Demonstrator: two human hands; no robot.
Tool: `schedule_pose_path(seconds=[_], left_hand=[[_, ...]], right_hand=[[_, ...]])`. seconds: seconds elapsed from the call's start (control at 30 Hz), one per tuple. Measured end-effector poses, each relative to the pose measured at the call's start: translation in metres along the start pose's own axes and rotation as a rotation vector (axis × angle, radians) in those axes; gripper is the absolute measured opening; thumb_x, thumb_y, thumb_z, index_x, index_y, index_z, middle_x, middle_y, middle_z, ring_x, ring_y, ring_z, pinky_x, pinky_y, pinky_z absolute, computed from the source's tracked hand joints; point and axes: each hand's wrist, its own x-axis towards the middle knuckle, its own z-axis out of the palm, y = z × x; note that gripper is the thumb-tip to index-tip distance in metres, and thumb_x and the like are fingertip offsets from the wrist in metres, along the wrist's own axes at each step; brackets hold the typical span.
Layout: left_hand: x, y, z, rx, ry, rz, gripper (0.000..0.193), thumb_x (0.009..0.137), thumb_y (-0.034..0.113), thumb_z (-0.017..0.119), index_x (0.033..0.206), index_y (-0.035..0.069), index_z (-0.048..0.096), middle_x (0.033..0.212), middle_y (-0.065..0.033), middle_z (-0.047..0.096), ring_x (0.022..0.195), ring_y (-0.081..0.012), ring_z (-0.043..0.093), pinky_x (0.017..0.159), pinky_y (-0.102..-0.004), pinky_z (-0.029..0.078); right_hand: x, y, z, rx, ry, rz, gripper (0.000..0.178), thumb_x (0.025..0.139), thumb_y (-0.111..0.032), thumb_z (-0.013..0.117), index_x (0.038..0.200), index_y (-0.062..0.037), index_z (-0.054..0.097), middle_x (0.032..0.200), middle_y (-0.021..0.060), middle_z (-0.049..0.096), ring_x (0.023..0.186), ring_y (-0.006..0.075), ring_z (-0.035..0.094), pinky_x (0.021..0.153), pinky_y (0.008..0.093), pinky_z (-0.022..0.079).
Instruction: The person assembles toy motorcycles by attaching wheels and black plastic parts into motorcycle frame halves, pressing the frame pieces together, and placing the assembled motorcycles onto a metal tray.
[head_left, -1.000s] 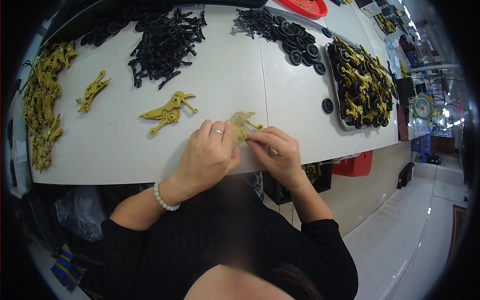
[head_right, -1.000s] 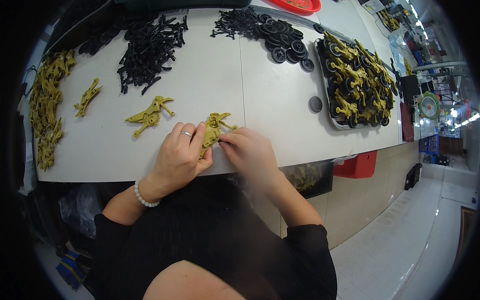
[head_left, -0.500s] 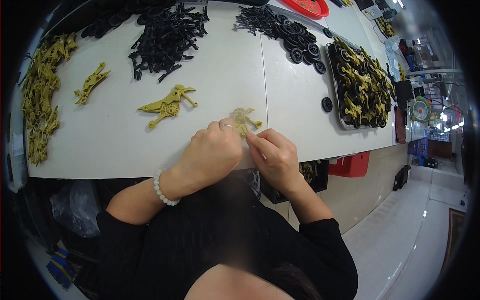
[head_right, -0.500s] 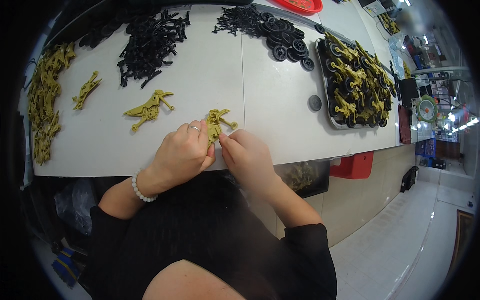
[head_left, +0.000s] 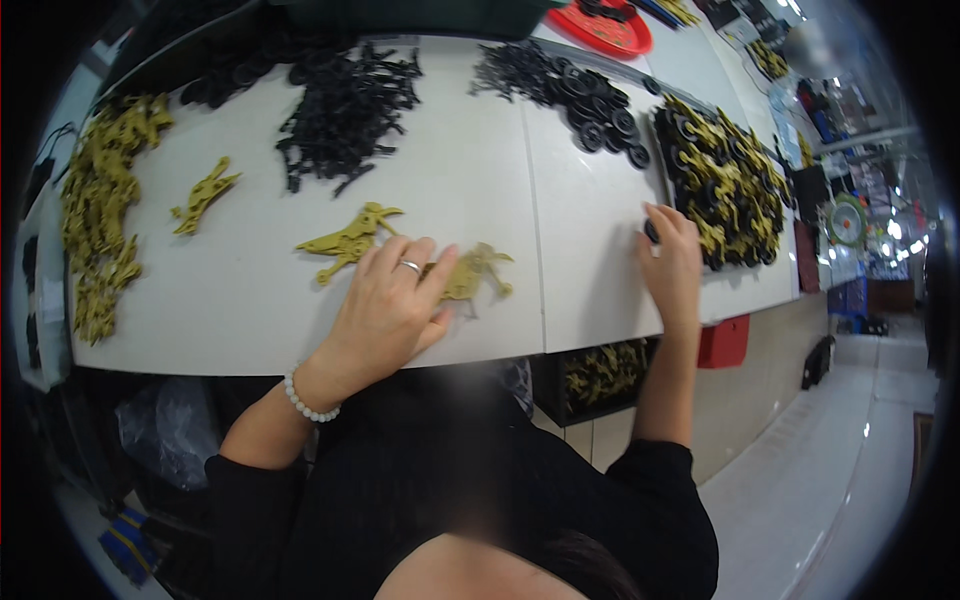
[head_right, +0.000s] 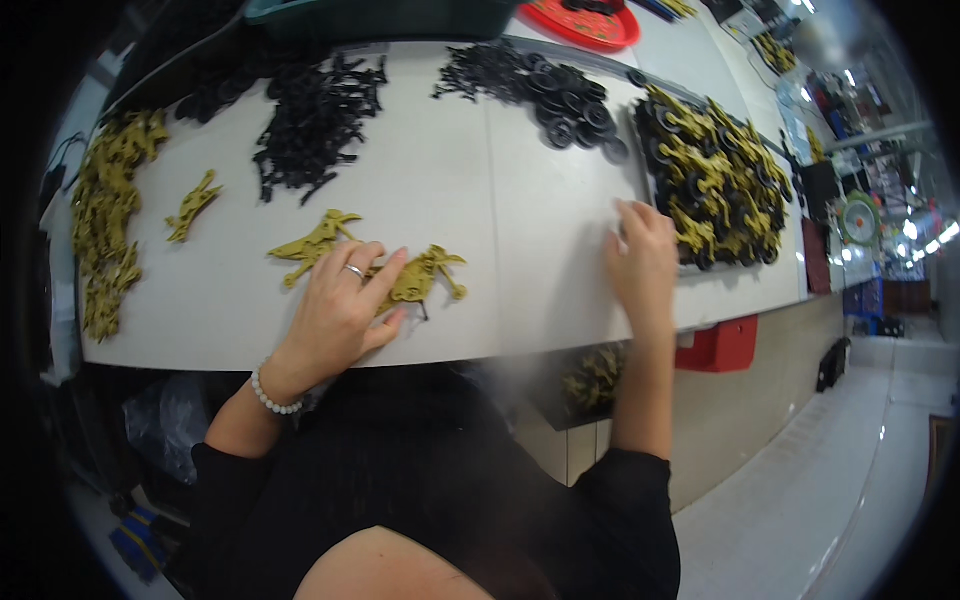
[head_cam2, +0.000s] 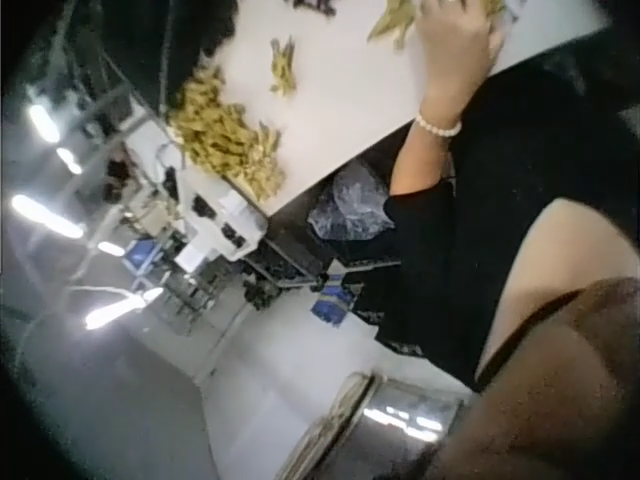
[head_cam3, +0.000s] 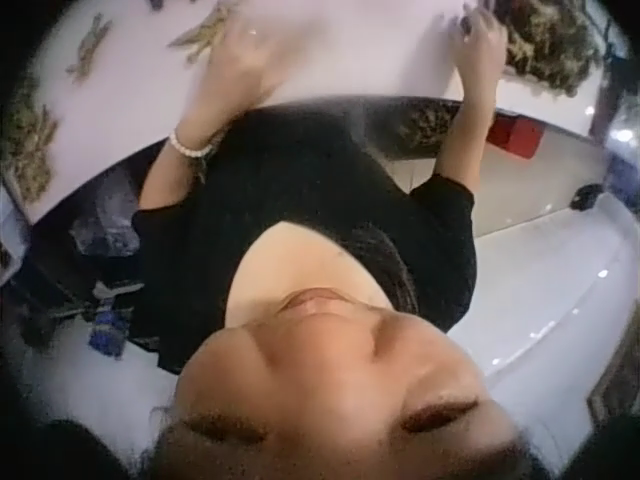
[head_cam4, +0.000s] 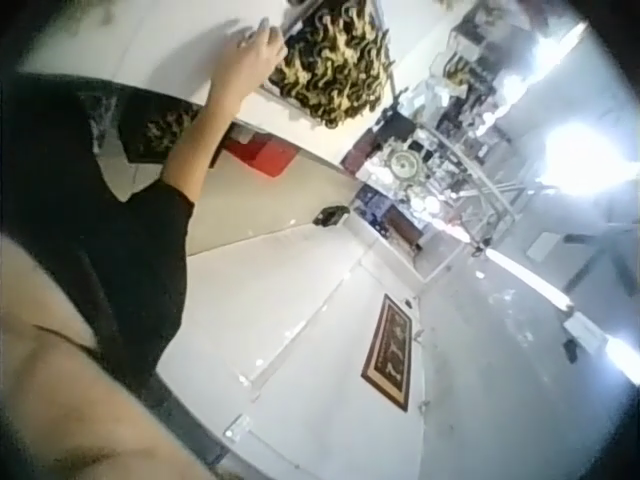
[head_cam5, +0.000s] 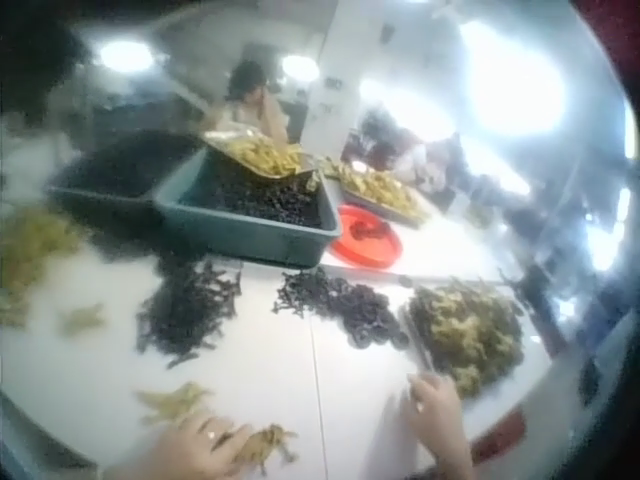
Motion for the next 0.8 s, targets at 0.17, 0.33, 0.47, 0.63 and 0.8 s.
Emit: schedule_pose_path(seconds=[0.17,0.33,0.47,0.63,0.8], left_hand=[[-0.001,-0.051,-0.036,-0.103,0.217,-0.195,0.044,0.074,0.015,0.072,0.113,-0.003,0.061,0.101,-0.0166,0.061,0.095,-0.0324,0.058,0.083,-0.0401,0.047],[-0.014,-0.148,-0.074,0.102,0.233,-0.615,0.040,0.078,0.017,0.070,0.113,-0.002,0.063,0.103,-0.0180,0.063,0.096,-0.0317,0.060,0.084,-0.0380,0.048],[0.005,-0.222,-0.071,0.214,0.242,-0.624,0.044,0.077,0.022,0.072,0.113,-0.002,0.063,0.105,-0.0171,0.063,0.098,-0.0306,0.061,0.087,-0.0376,0.049],[0.057,-0.263,-0.045,0.413,0.237,-0.509,0.041,0.076,0.023,0.073,0.109,0.000,0.065,0.109,-0.0140,0.063,0.104,-0.0297,0.059,0.089,-0.0388,0.049],[0.077,-0.286,-0.035,0.589,0.047,-0.560,0.038,0.075,0.022,0.074,0.108,0.005,0.067,0.108,-0.0105,0.064,0.107,-0.0278,0.057,0.086,-0.0430,0.051]], right_hand=[[0.006,0.030,0.001,-0.182,-0.287,0.007,0.033,0.079,-0.004,0.061,0.112,-0.0013,0.064,0.110,0.0139,0.063,0.102,0.0318,0.056,0.090,0.0390,0.046],[0.010,0.005,-0.006,0.134,-0.298,0.094,0.036,0.078,-0.006,0.068,0.113,-0.0017,0.064,0.108,0.0122,0.063,0.097,0.0265,0.057,0.087,0.0347,0.046],[-0.003,-0.036,0.001,0.443,-0.180,-0.076,0.038,0.073,-0.003,0.069,0.111,-0.0005,0.064,0.107,0.0139,0.063,0.101,0.0275,0.058,0.087,0.0352,0.047],[-0.017,-0.062,0.008,0.447,-0.149,-0.095,0.042,0.070,-0.002,0.070,0.110,0.0022,0.063,0.104,0.0159,0.064,0.099,0.0309,0.059,0.086,0.0366,0.048],[-0.025,-0.072,0.000,0.489,-0.135,-0.052,0.043,0.068,-0.001,0.071,0.110,0.0007,0.063,0.105,0.0154,0.063,0.097,0.0310,0.061,0.084,0.0361,0.049]])
